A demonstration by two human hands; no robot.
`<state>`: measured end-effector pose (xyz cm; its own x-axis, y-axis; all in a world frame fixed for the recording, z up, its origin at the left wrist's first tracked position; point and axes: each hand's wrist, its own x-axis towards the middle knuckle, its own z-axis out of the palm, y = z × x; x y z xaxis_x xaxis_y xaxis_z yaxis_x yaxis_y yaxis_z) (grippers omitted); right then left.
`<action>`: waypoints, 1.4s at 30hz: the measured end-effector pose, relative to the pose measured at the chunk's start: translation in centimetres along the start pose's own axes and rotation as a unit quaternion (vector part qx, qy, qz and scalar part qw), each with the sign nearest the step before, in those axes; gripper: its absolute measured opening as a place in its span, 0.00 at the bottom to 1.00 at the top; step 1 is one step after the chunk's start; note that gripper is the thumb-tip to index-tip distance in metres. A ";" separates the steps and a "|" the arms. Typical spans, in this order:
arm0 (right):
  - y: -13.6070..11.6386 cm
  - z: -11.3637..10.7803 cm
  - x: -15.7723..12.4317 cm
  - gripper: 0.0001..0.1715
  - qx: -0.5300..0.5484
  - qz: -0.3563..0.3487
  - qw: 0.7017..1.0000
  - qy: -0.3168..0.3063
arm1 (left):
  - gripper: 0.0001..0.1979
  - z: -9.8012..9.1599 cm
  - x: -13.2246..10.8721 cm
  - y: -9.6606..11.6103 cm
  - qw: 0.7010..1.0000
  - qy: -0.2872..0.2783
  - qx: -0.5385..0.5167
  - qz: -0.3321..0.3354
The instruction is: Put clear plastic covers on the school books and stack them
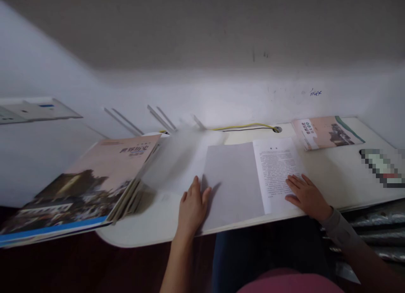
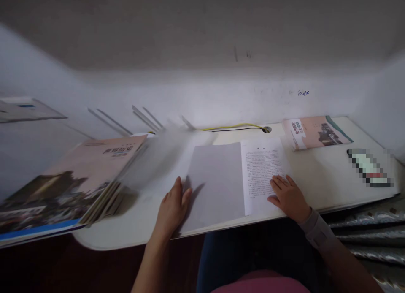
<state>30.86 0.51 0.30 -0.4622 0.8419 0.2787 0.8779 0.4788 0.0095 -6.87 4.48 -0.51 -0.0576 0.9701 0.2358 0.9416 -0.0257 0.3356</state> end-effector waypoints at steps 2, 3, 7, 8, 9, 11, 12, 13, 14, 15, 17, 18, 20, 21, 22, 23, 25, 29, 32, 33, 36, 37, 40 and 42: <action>0.0 0.0 0.0 0.25 -0.003 0.003 1.000 0.004 | 0.31 -0.1 0.0 -0.1 1.000 -0.001 0.000 0.003; -0.1 0.0 0.1 0.25 -0.006 0.005 1.000 0.006 | 0.31 -0.1 0.0 -0.2 1.000 -0.005 0.000 0.001; -0.4 -0.3 0.1 0.24 -0.020 0.011 1.000 0.008 | 0.30 -0.4 -0.1 -0.1 0.999 -0.022 0.002 -0.024; -0.5 -0.4 0.1 0.24 -0.025 0.013 1.000 0.006 | 0.30 -0.4 -0.1 -0.1 0.999 -0.027 0.003 -0.029; -0.5 -0.5 0.1 0.24 -0.029 0.015 0.999 0.004 | 0.31 -0.5 -0.1 0.0 0.999 -0.031 0.004 -0.032; -0.5 -0.8 0.2 0.24 -0.034 0.020 0.999 -0.003 | 0.31 -0.7 -0.1 0.1 0.999 -0.038 0.005 -0.038; -0.5 -1.0 0.3 0.23 -0.035 0.024 0.999 -0.007 | 0.31 -0.8 -0.1 0.2 0.998 -0.041 0.007 -0.039; -0.5 -1.1 0.4 0.23 -0.036 0.028 0.999 -0.012 | 0.30 -0.9 -0.1 0.3 0.998 -0.044 0.010 -0.038; -0.5 -1.1 0.5 0.24 -0.037 0.032 0.999 -0.015 | 0.30 -1.0 -0.1 0.5 0.998 -0.048 0.014 -0.035; -0.6 -1.2 0.6 0.24 -0.037 0.036 0.999 -0.016 | 0.29 -1.1 -0.2 0.5 0.998 -0.051 0.019 -0.031; -0.9 -1.1 0.9 0.25 -0.028 0.027 0.999 -0.020 | 0.28 -1.2 -0.2 0.7 0.998 -0.055 0.029 -0.018; -1.1 -1.1 0.9 0.25 -0.020 0.016 0.999 -0.023 | 0.28 -1.3 -0.3 0.7 0.998 -0.055 0.032 -0.012; -1.5 -1.1 0.9 0.26 -0.004 -0.002 1.000 -0.031 | 0.27 -1.2 -0.3 0.7 0.998 -0.051 0.036 -0.005; -1.5 -1.1 0.8 0.26 0.000 -0.006 0.999 -0.034 | 0.27 -1.2 -0.3 0.7 0.998 -0.051 0.038 -0.005; -1.5 -1.0 0.7 0.26 0.001 -0.004 0.999 -0.036 | 0.28 -1.1 -0.3 0.6 0.998 -0.051 0.039 -0.006; -1.4 -1.1 0.6 0.26 -0.001 0.001 0.999 -0.037 | 0.28 -1.1 -0.3 0.6 0.998 -0.051 0.041 -0.009; -0.9 -1.1 0.3 0.26 -0.010 0.011 0.999 -0.038 | 0.29 -0.9 -0.3 0.5 0.998 -0.050 0.043 -0.011; 0.6 -1.2 -0.6 0.26 -0.030 0.018 0.999 -0.040 | 0.30 -0.8 -0.3 0.3 0.998 -0.042 0.039 -0.008; 1.3 -1.3 -1.1 0.27 -0.041 0.020 0.998 -0.036 | 0.30 -0.8 -0.4 0.1 0.998 -0.045 0.050 -0.018; 1.4 -1.3 -1.2 0.27 -0.042 0.020 0.998 -0.036 | 0.30 -0.8 -0.4 0.1 0.997 -0.049 0.056 -0.020; 1.5 -1.3 -1.3 0.27 -0.040 0.023 0.998 -0.040 | 0.27 -1.0 -0.3 0.2 0.995 -0.068 0.068 -0.013; 1.4 -1.3 -1.2 0.27 -0.039 0.024 0.998 -0.040 | 0.27 -1.1 -0.2 0.3 0.995 -0.073 0.069 -0.008; 0.8 -1.1 -0.7 0.28 -0.035 0.023 0.999 -0.034 | 0.25 -1.3 -0.1 0.8 0.994 -0.066 0.083 0.003; 0.3 -1.0 -0.2 0.29 -0.026 0.010 0.999 -0.028 | 0.25 -1.5 0.0 1.2 0.993 -0.025 0.113 -0.019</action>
<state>31.33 0.24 1.20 -0.4488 0.8647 0.2257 0.8920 0.4486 0.0551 -6.22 4.10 1.30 -0.0831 0.9802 0.1796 0.9897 0.0601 0.1296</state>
